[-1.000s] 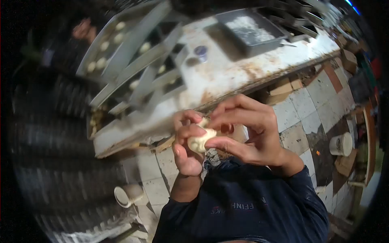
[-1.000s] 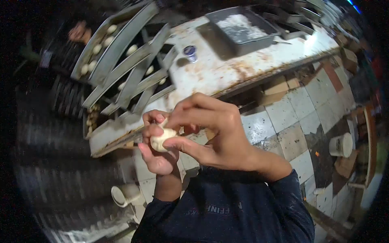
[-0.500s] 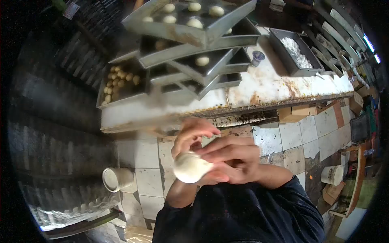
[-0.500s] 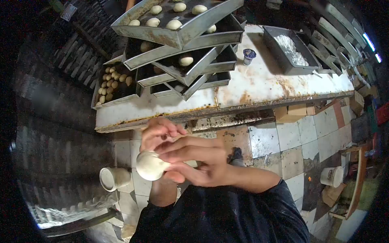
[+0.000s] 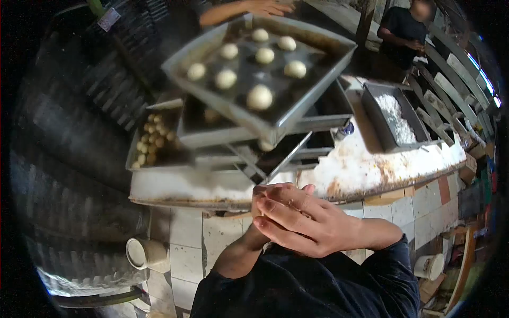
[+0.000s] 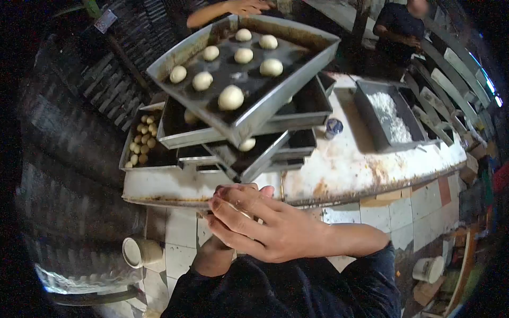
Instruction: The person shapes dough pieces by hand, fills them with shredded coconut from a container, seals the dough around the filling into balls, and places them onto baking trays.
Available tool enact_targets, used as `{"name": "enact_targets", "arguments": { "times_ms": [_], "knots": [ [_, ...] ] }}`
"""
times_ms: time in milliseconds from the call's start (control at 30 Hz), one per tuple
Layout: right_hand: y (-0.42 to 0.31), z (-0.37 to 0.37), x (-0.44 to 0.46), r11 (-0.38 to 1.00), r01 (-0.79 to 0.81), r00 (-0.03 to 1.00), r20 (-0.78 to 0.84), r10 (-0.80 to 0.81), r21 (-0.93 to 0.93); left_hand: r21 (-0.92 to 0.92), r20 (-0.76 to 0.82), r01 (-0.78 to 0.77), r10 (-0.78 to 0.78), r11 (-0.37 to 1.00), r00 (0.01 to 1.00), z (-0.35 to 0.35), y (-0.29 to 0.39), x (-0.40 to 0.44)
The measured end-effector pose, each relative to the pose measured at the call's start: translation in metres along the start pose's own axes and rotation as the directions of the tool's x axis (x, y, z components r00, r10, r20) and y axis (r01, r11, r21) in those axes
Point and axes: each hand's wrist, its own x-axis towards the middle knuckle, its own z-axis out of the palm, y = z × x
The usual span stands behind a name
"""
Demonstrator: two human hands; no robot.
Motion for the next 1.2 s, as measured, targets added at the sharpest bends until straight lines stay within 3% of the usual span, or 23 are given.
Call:
{"name": "enact_targets", "arguments": {
  "times_ms": [67,100,133,200,267,300,333,400,433,467,533,567,633,667,733,800,833,967,1033,1067,1133,1167,1200],
  "knots": [
    [0.028,-0.017,0.001,0.997,0.046,0.997,0.061,-0.042,-0.062,-0.616,-0.149,0.024,-0.147,0.787,0.978,0.009,0.001,0.039],
    [0.041,-0.028,0.004,0.993,0.055,0.997,0.051,-0.050,-0.105,-0.914,0.306,0.325,-0.113,0.243,0.945,0.015,-0.005,0.048],
    [0.053,-0.038,0.008,0.987,0.064,0.997,0.044,-0.058,-0.149,-0.916,0.297,0.319,-0.121,0.244,0.947,0.021,-0.005,0.063],
    [0.074,-0.049,0.011,0.980,0.099,0.995,0.022,-0.096,-0.170,-0.888,0.013,0.124,-0.245,0.442,0.969,0.028,0.000,0.098],
    [0.093,-0.058,0.009,0.957,0.219,0.968,0.161,-0.190,-0.189,-0.774,-0.270,-0.015,-0.308,0.633,0.912,0.033,0.005,0.123],
    [0.103,-0.063,0.005,0.957,0.230,0.966,0.164,-0.201,-0.177,-0.996,-0.011,0.022,-0.363,0.087,0.932,0.037,0.007,0.130],
    [0.115,-0.065,0.000,0.958,0.234,0.962,0.179,-0.204,-0.164,-0.869,0.228,0.072,-0.268,-0.489,0.936,0.041,0.008,0.136],
    [0.142,-0.071,-0.010,0.989,0.113,0.979,0.157,-0.127,0.095,-0.954,0.063,-0.053,-0.370,-0.294,0.927,0.031,0.002,0.152],
    [0.161,-0.082,-0.006,0.959,0.039,0.980,0.178,-0.092,0.281,-0.980,0.110,0.058,-0.283,-0.189,0.953,0.029,-0.003,0.154],
    [0.178,-0.077,-0.004,0.931,-0.005,1.000,0.015,0.000,0.364,-0.985,0.169,0.158,-0.195,-0.068,0.966,0.026,-0.011,0.154],
    [0.213,-0.111,0.011,0.922,-0.317,0.934,0.239,0.264,0.220,-0.950,0.310,0.308,-0.021,-0.056,0.951,0.016,-0.028,0.149],
    [0.230,-0.097,0.010,0.797,-0.481,0.866,0.058,0.496,0.366,-0.949,0.314,0.313,-0.020,-0.039,0.949,0.013,-0.034,0.150],
    [0.283,-0.092,0.038,0.778,-0.576,0.812,0.063,0.581,0.251,-0.958,0.287,0.287,0.012,-0.007,0.958,0.017,-0.040,0.150],
    [0.321,-0.078,0.038,0.825,-0.528,0.845,0.034,0.533,0.200,-0.959,0.284,0.284,0.024,-0.011,0.959,0.021,-0.040,0.149],
    [0.359,-0.075,0.049,0.778,-0.612,0.621,0.521,0.585,-0.144,-0.964,0.265,0.263,0.048,0.047,0.963,0.027,-0.040,0.146],
    [0.368,-0.071,0.046,0.879,-0.290,0.459,0.752,0.474,-0.377,-0.934,0.346,0.347,-0.017,0.084,0.938,0.027,-0.036,0.142],
    [0.370,-0.071,0.053,0.845,-0.362,0.310,0.804,0.508,-0.395,-0.933,0.350,0.346,0.025,0.104,0.936,0.028,-0.038,0.138],
    [0.377,-0.070,0.043,0.887,-0.348,0.291,0.864,0.410,-0.303,-0.882,0.457,0.439,0.087,0.169,0.885,0.029,-0.042,0.134],
    [0.380,-0.069,0.043,0.903,-0.350,0.311,0.878,0.363,-0.249,-0.862,0.490,0.454,0.144,0.226,0.859,0.027,-0.041,0.134],
    [0.372,-0.072,0.044,0.858,-0.375,0.299,0.831,0.470,-0.350,-0.841,0.528,0.502,0.110,0.201,0.842,0.027,-0.040,0.134],
    [0.367,-0.082,0.021,0.886,-0.372,0.809,0.371,0.455,-0.276,-0.780,0.622,0.588,0.158,0.213,0.767,0.024,-0.044,0.135],
    [0.372,-0.098,0.017,0.949,-0.243,0.959,0.095,0.266,-0.200,-0.808,0.575,0.510,0.207,0.296,0.791,0.023,-0.049,0.128],
    [0.371,-0.119,0.012,0.973,-0.129,0.985,-0.136,0.104,-0.192,-0.833,0.518,0.415,0.254,0.365,0.817,0.024,-0.055,0.121]
  ]
}}
